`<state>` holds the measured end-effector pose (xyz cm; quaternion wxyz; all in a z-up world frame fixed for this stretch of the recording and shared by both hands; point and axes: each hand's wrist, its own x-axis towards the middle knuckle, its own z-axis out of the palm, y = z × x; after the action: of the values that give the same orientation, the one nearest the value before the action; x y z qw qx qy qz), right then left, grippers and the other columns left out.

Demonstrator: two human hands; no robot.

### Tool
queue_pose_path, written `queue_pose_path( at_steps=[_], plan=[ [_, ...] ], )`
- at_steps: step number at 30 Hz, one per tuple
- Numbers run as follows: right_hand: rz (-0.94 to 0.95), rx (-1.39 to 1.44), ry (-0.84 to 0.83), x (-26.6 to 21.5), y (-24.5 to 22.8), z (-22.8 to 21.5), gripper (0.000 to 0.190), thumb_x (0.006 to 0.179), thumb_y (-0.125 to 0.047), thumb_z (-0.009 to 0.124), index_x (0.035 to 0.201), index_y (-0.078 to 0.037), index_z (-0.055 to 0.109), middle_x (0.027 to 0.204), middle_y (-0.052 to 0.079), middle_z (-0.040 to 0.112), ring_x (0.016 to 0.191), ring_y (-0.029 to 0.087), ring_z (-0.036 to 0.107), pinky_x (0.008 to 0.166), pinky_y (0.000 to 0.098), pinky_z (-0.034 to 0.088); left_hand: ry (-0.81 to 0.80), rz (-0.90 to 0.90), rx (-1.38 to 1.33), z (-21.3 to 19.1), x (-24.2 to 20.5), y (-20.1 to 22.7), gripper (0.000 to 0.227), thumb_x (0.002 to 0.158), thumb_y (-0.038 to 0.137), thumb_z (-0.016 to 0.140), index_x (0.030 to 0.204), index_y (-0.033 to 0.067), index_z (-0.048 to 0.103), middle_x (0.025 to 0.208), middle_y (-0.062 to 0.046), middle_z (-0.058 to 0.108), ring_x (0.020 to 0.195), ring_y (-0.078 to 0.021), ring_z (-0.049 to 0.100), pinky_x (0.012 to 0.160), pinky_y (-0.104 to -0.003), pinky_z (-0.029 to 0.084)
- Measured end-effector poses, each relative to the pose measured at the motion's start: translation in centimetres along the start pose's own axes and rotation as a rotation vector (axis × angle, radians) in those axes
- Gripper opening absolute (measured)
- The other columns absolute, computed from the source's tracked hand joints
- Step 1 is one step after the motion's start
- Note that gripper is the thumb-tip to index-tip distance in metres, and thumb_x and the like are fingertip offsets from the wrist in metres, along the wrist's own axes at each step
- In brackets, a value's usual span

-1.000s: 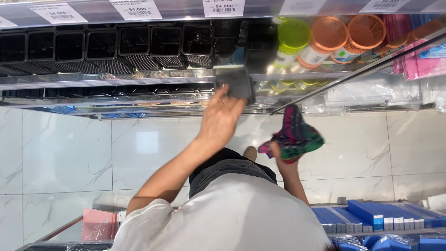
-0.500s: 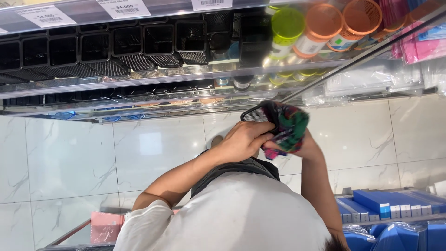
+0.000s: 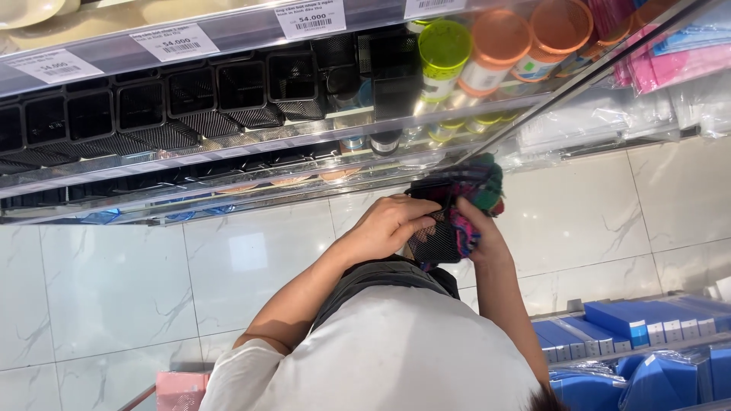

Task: Wiping stationery items and organizing folders and clear books on library shelves.

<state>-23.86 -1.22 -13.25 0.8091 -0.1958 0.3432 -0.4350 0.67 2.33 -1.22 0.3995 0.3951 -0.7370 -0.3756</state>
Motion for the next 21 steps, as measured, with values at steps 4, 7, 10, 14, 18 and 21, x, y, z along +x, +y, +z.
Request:
queue_pose_path(
  at_steps=[4,7,10,14,18,21],
  plan=[
    [0.007,-0.297,0.147,0.0,0.4,1.6,0.041,0.099,-0.026,0.071,0.130,0.000,0.064,0.116,0.008,0.070,0.102,0.018,0.065,0.084,0.0335,0.052,0.016,-0.030,0.115,-0.1,-0.6,-0.5,0.026,0.097,0.015,0.065,0.118,0.0005,0.071,0.100,-0.017,0.075,0.093,-0.0357,0.071,0.088,-0.042,0.054],
    [-0.181,-0.584,0.140,-0.6,0.5,3.3,0.035,0.101,-0.023,0.070,0.126,0.001,0.066,0.117,0.006,0.071,0.105,0.014,0.065,0.089,0.0281,0.053,0.045,-0.063,0.186,-0.6,-0.7,-0.2,0.025,0.097,0.014,0.066,0.117,0.0015,0.071,0.097,-0.016,0.075,0.090,-0.0331,0.071,0.088,-0.042,0.053],
    [-0.224,-0.551,0.082,-1.3,0.4,4.6,0.033,0.100,-0.017,0.071,0.128,-0.001,0.065,0.120,0.005,0.071,0.108,0.013,0.065,0.092,0.0263,0.054,0.083,-0.047,0.237,-1.6,-0.8,0.0,0.023,0.096,0.012,0.066,0.116,0.0013,0.071,0.098,-0.015,0.076,0.088,-0.0320,0.072,0.088,-0.041,0.051],
    [-0.196,-0.370,0.097,-2.0,0.0,5.5,0.041,0.088,-0.005,0.078,0.126,-0.001,0.064,0.116,0.009,0.070,0.103,0.019,0.068,0.087,0.0337,0.057,0.150,0.028,0.506,-3.5,-1.1,-0.7,0.029,0.087,-0.001,0.061,0.114,0.0004,0.072,0.098,-0.014,0.076,0.087,-0.0287,0.072,0.093,-0.040,0.050],
    [-0.155,-0.339,0.255,-2.2,0.0,4.7,0.040,0.085,-0.004,0.078,0.123,-0.004,0.065,0.114,0.009,0.072,0.106,0.020,0.070,0.091,0.0358,0.060,0.196,0.073,0.749,-6.6,-0.8,-1.2,0.034,0.082,-0.007,0.060,0.113,-0.0003,0.074,0.092,-0.014,0.074,0.083,-0.0273,0.069,0.094,-0.040,0.049],
    [-0.193,-0.306,0.302,-1.8,0.6,2.8,0.038,0.087,-0.005,0.078,0.123,-0.005,0.065,0.115,0.006,0.071,0.107,0.018,0.068,0.091,0.0348,0.058,0.220,0.114,0.824,-8.9,0.3,-0.2,0.031,0.084,-0.005,0.060,0.112,-0.0014,0.073,0.087,-0.013,0.070,0.082,-0.0289,0.066,0.093,-0.039,0.048]
  ],
)
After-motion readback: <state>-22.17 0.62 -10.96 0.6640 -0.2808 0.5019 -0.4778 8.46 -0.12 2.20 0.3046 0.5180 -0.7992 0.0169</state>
